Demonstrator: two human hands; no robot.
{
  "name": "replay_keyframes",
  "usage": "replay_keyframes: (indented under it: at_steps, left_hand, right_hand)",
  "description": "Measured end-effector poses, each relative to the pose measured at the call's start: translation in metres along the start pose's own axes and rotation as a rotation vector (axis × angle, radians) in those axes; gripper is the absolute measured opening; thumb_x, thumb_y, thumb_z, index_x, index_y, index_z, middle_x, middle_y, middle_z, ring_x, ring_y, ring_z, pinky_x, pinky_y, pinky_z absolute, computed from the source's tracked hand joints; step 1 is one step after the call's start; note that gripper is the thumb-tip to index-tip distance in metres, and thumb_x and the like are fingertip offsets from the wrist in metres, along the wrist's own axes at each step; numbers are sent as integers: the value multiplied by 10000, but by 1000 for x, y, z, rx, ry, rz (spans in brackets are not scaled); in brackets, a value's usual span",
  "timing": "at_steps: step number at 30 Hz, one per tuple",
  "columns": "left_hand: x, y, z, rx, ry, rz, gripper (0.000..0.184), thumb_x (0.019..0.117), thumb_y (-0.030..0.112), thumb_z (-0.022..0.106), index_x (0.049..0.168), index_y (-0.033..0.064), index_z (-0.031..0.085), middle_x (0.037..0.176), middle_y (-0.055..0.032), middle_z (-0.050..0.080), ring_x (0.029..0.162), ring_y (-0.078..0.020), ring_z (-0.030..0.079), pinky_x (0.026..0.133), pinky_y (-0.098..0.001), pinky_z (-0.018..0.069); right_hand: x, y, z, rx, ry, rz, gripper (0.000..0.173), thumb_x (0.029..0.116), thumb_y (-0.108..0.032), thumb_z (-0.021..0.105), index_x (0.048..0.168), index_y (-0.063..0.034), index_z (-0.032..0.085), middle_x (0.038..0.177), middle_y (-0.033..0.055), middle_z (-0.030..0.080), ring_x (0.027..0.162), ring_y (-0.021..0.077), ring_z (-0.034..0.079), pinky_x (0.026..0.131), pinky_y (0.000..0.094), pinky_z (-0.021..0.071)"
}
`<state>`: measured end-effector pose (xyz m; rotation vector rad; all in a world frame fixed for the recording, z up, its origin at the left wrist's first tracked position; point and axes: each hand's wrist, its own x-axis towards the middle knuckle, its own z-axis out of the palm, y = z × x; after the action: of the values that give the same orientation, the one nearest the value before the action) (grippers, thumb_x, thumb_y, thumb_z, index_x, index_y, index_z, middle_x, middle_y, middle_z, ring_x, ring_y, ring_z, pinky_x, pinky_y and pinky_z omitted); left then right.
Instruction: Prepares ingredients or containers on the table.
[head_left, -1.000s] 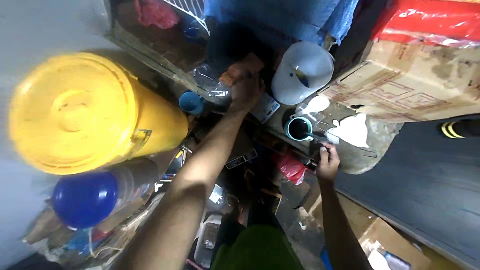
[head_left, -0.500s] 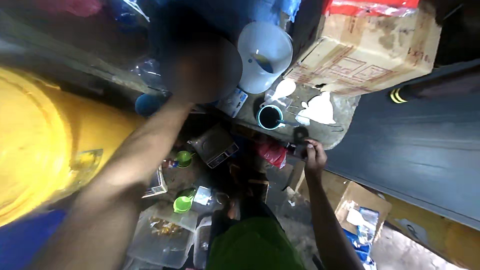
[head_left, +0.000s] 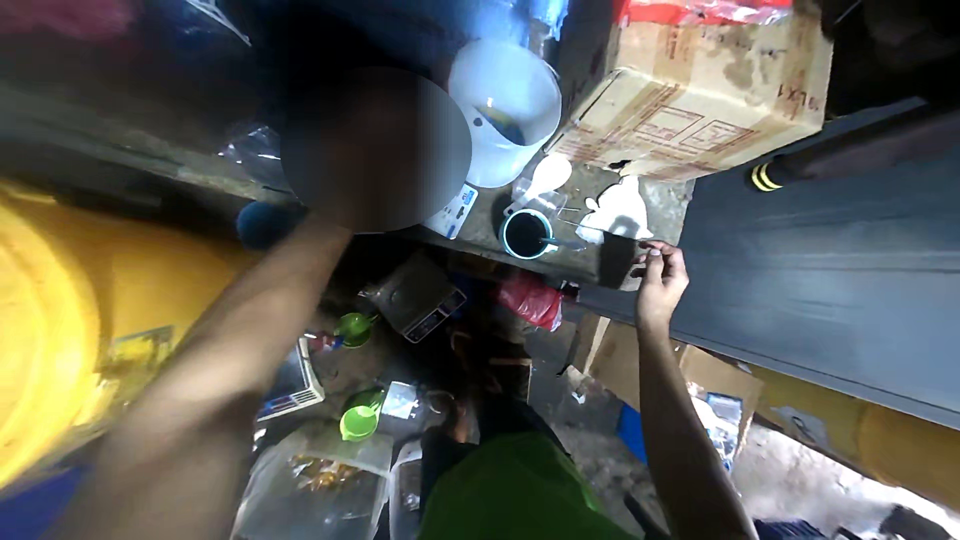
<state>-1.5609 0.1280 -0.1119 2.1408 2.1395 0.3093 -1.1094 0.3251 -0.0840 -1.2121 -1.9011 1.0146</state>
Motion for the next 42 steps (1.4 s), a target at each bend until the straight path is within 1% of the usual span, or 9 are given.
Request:
replay_keyframes:
  at_steps: [4,8,13,17,22,28,35,39,42]
  left_hand:
    - [-1,3,-4,-20,7,-3,574,990,530,559,1378,108,599,1398,-212,573,1299,-455,529,1070,-656,395]
    - [1,1,-1,16,16,-31,662,974,628,512,1406,131,574,1438,-194,549,1345,-437,500,1105,-650,368]
    - [-9,10,-13,-36,74,-227,729,938,694,511,1471,198,537,1512,-152,500,1427,-395,423,1180,-632,282]
    - [-55,51,-26,-363,465,-581,691,913,463,735,1480,129,520,1548,-161,456,1454,-333,398,1204,-559,325]
    - [-104,137,-21,-590,671,-867,543,1006,312,589,1482,74,484,1533,-143,467,1421,-267,438,1173,-474,378]
    - [-85,207,-50,-806,778,-686,548,980,341,642,1409,13,547,1458,-166,545,1327,-242,553,1068,-425,516]
    - [-91,270,-44,-952,493,-384,344,948,277,712,1216,62,714,1222,-81,716,1162,-135,667,1028,-337,551]
    - [-84,322,-23,-1011,22,-351,742,870,442,798,1461,73,539,1467,-151,557,1352,-275,541,1123,-461,467]
    - [-84,352,-13,-1088,-49,-365,830,884,482,772,1501,20,465,1449,-193,560,1325,-312,564,1096,-488,487]
  right_hand:
    - [12,-9,16,-81,-89,-11,264,1061,-184,488,1189,-11,641,1074,90,668,866,109,657,756,305,576]
    - [51,-28,43,-309,-372,-70,314,1035,-285,596,1237,-51,655,1259,150,643,1119,227,658,927,427,574]
    - [108,-20,96,-327,-783,-104,670,902,-359,772,1449,-65,518,1392,176,574,1284,270,568,1096,467,477]
    - [119,-7,110,-322,-922,-125,634,886,-321,793,1421,-86,545,1277,130,653,1183,226,634,1037,454,526]
    - [111,-26,64,-296,-794,-63,591,913,-187,761,1439,-90,510,1269,167,628,1132,283,641,946,505,559]
    - [117,-84,-21,-494,-686,-9,621,888,-320,805,1401,-108,526,1240,190,638,971,320,697,830,551,591]
    - [45,-106,-106,-815,-810,152,674,873,-448,782,1408,-93,578,1329,213,628,1181,393,635,1007,635,504]
    - [-31,-121,-70,-631,-1163,140,673,869,-446,797,1399,-89,585,1282,171,661,1146,327,657,1014,545,529]
    - [-68,-148,-37,-457,-1357,155,671,883,-422,794,1375,-32,557,1185,196,662,976,330,677,891,531,563]
